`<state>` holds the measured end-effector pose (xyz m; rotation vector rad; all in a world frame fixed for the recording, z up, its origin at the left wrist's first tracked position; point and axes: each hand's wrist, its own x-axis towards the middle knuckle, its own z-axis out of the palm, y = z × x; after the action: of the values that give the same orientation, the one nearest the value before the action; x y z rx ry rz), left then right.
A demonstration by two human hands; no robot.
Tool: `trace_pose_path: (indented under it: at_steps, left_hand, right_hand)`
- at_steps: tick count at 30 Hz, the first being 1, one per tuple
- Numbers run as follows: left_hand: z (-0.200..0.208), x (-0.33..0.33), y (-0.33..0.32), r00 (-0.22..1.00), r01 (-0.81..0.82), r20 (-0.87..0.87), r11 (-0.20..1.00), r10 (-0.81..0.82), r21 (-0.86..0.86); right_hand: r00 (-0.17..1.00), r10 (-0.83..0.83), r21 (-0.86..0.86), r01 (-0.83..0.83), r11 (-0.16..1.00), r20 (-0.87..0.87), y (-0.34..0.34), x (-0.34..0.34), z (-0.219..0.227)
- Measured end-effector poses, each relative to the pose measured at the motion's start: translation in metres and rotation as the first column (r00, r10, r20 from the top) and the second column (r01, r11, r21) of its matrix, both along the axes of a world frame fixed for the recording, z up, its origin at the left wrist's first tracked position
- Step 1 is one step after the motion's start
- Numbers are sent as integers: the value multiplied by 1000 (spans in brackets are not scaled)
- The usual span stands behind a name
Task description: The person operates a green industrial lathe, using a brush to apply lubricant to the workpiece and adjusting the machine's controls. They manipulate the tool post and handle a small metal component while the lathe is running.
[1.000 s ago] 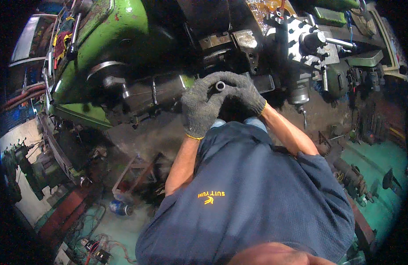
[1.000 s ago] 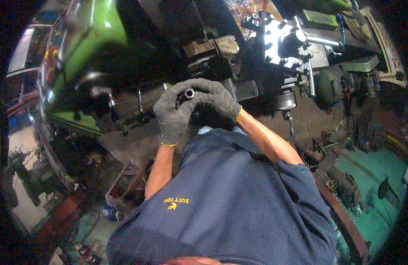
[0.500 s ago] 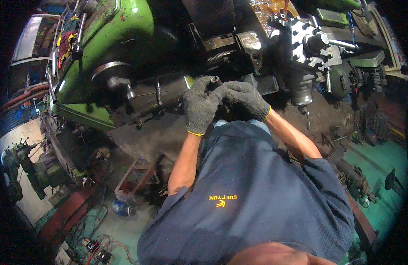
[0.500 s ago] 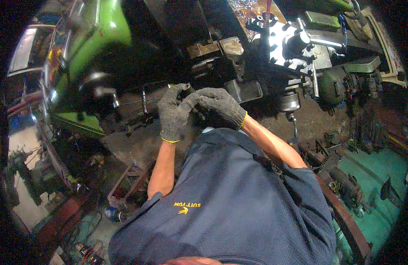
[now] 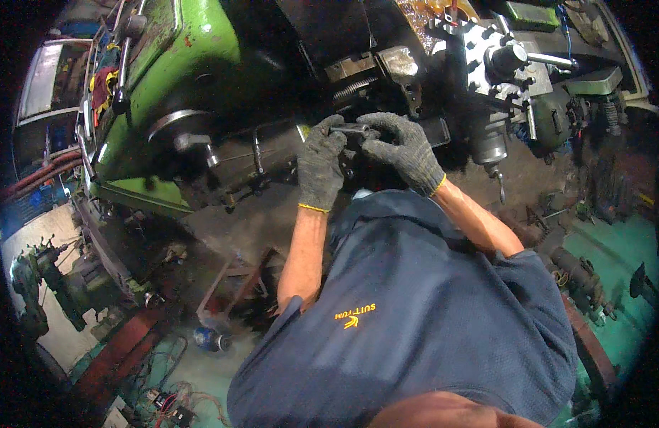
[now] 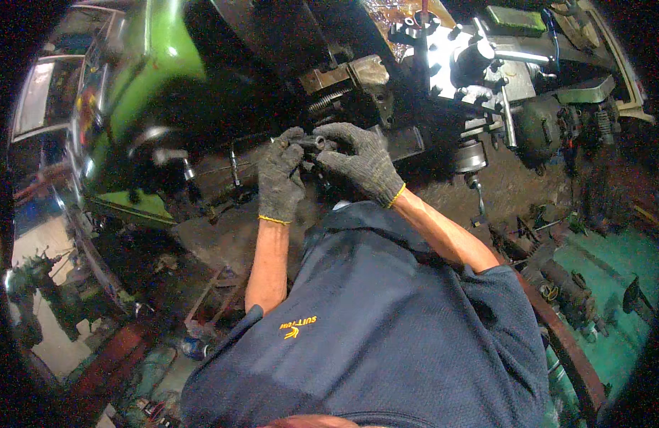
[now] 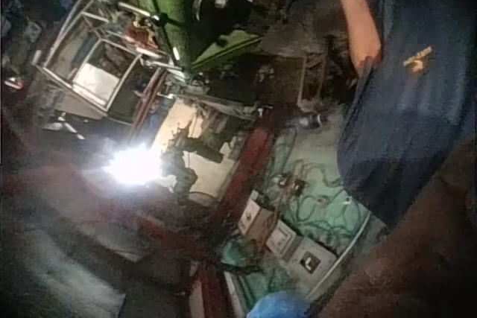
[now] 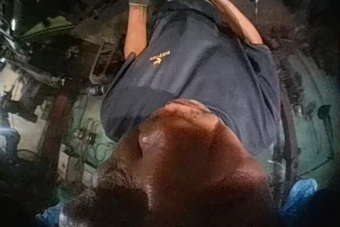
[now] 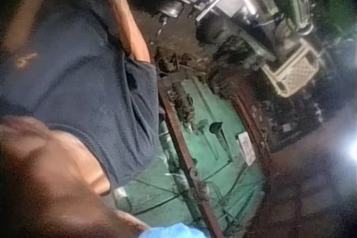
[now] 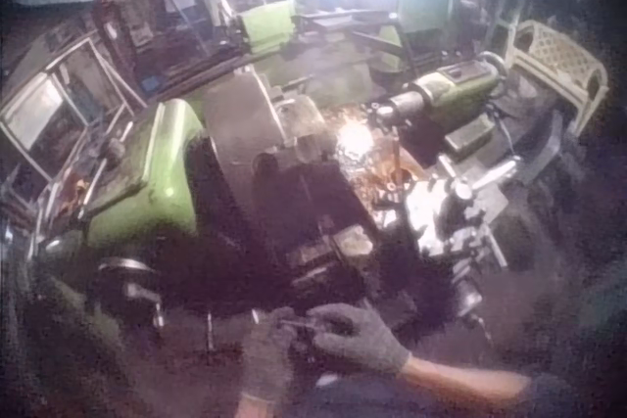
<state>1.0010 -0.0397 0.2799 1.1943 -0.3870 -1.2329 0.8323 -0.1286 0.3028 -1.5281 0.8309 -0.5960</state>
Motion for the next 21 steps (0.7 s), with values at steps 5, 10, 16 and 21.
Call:
trace_pose_path:
  at_steps: [5, 10, 16, 21]
  left_hand:
    - [-10, -5, 2, 996, 29, -88, 998, -33, -49]
    - [-2, -11, 3, 980, 188, 83, 980, -182, -68]
    - [2, -24, -2, 980, 161, -113, 986, -165, -39]
    - [5, -15, 0, 1000, -10, 30, 996, 7, 85]
  right_hand:
    - [998, -27, 57, 24, 998, 50, 4, 1, 5]
    - [997, -25, 92, 18, 996, 72, 5, 2, 8]
    - [999, -3, 35, 1, 999, 49, 3, -2, 3]
    - [1000, -29, 67, 28, 997, 11, 2, -9, -6]
